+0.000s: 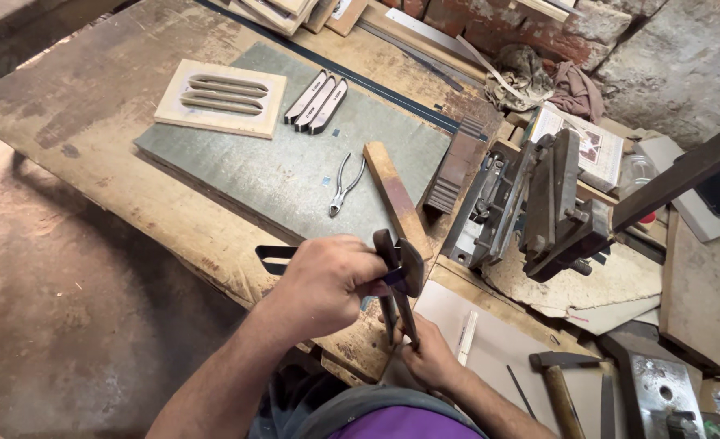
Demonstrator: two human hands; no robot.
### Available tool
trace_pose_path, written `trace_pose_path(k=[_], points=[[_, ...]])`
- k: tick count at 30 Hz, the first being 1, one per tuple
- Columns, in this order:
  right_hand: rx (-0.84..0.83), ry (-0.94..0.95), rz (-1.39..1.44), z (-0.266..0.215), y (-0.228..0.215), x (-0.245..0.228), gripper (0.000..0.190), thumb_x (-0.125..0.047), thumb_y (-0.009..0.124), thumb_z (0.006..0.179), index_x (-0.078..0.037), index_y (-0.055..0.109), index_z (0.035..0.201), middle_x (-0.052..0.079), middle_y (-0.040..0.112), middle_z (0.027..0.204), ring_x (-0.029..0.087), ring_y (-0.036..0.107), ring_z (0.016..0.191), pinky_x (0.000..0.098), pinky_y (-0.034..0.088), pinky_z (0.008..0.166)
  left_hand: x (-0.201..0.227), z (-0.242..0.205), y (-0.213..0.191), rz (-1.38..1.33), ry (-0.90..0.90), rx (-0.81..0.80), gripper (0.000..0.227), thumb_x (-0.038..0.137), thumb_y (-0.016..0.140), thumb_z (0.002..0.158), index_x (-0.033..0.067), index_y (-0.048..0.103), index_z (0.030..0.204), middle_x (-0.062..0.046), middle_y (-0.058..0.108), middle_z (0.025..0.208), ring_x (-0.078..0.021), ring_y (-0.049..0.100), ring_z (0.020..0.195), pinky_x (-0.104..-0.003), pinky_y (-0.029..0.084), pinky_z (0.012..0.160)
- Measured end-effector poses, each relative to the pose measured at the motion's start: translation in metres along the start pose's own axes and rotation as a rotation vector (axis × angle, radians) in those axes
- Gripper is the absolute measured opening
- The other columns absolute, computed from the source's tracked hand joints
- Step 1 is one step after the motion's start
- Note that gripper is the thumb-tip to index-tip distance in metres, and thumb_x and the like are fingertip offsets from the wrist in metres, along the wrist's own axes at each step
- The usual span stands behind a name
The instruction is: The person assembles a metal strip into a white plastic housing labeled 'DEBON'. They use a manual press to bend the metal, a file to smooth the edges, and a wooden block to hammer the metal strip into the housing. The person repeats this process for multiple units, placing the finished assemblies into a wooden tray.
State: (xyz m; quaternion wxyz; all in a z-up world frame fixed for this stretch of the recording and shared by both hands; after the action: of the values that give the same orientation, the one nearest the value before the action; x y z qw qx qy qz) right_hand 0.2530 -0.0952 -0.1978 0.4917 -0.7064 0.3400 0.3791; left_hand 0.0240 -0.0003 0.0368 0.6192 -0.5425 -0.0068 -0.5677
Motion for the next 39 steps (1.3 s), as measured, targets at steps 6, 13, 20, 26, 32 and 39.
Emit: trace_pose_path(k=[6,13,20,26,32,39], points=[[-0.131,-0.261,0.036,-0.013,-0.017,-0.032,0.059,0.016,0.042,0.06,-0.004,0.064,0.111,0.015,0.062,0.121,0.03,0.064,0.122,0.0388,0.046,0.111,-0.003,-0.001,0.01,-0.05,-0.031,-0.051,0.005,0.01,0.078,0.079,0.0089,0.076,0.083,-0.004,0.073,0.076,-0.024,0.068,0.076,-0.041,0.051,0.064],[0.008,-0.146,0.297,-0.012,-0.008,-0.028,0.072,0.008,0.056,0.068,-0.008,0.041,0.136,0.011,0.058,0.128,0.023,0.057,0.129,0.0363,0.04,0.113,0.002,-0.001,0.014,0.007,-0.024,-0.094,0.007,0.009,0.079,0.077,0.0094,0.078,0.084,-0.006,0.072,0.074,-0.0249,0.068,0.077,-0.041,0.052,0.066],[-0.071,-0.227,0.127,0.004,-0.003,-0.013,0.067,-0.011,0.085,0.074,-0.003,0.056,0.133,0.009,0.07,0.114,0.022,0.067,0.11,0.0376,0.052,0.1,0.002,0.001,0.011,0.024,-0.057,-0.143,0.004,0.013,0.079,0.081,0.0107,0.078,0.084,-0.004,0.072,0.073,-0.0234,0.068,0.076,-0.042,0.05,0.063],[-0.047,-0.217,0.119,0.013,0.002,-0.005,0.056,-0.023,0.09,0.076,-0.003,0.064,0.121,0.007,0.071,0.097,0.018,0.07,0.093,0.0343,0.058,0.085,-0.004,-0.001,0.004,0.017,-0.028,-0.101,0.006,0.011,0.078,0.079,0.0094,0.078,0.084,-0.005,0.071,0.073,-0.0247,0.067,0.076,-0.042,0.051,0.064],[-0.075,-0.133,0.141,0.016,-0.004,-0.021,0.042,-0.022,0.089,0.08,-0.001,0.066,0.108,0.008,0.07,0.09,0.018,0.067,0.087,0.0338,0.058,0.081,-0.011,-0.004,0.003,-0.018,-0.154,-0.092,0.008,0.007,0.078,0.078,0.0105,0.079,0.085,-0.007,0.07,0.072,-0.025,0.068,0.071,-0.041,0.051,0.062],[-0.098,-0.337,0.202,0.003,-0.011,-0.065,0.073,-0.014,0.094,0.062,-0.003,0.058,0.125,0.007,0.068,0.111,0.02,0.065,0.104,0.0351,0.052,0.091,-0.014,-0.003,-0.001,-0.069,-0.166,-0.011,0.018,0.003,0.078,0.073,0.0087,0.079,0.09,-0.01,0.071,0.076,-0.027,0.07,0.071,-0.04,0.054,0.063]])
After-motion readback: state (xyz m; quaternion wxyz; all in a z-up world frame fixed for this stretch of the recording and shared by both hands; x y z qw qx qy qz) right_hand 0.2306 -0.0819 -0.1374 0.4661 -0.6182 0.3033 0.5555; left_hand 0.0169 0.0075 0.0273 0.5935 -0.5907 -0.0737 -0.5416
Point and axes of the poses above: each hand's wrist, its own z-axis towards the middle knuckle, its own y-axis out of the palm, x = y × z, the point moved 2 cm from there along z, towards the middle knuckle
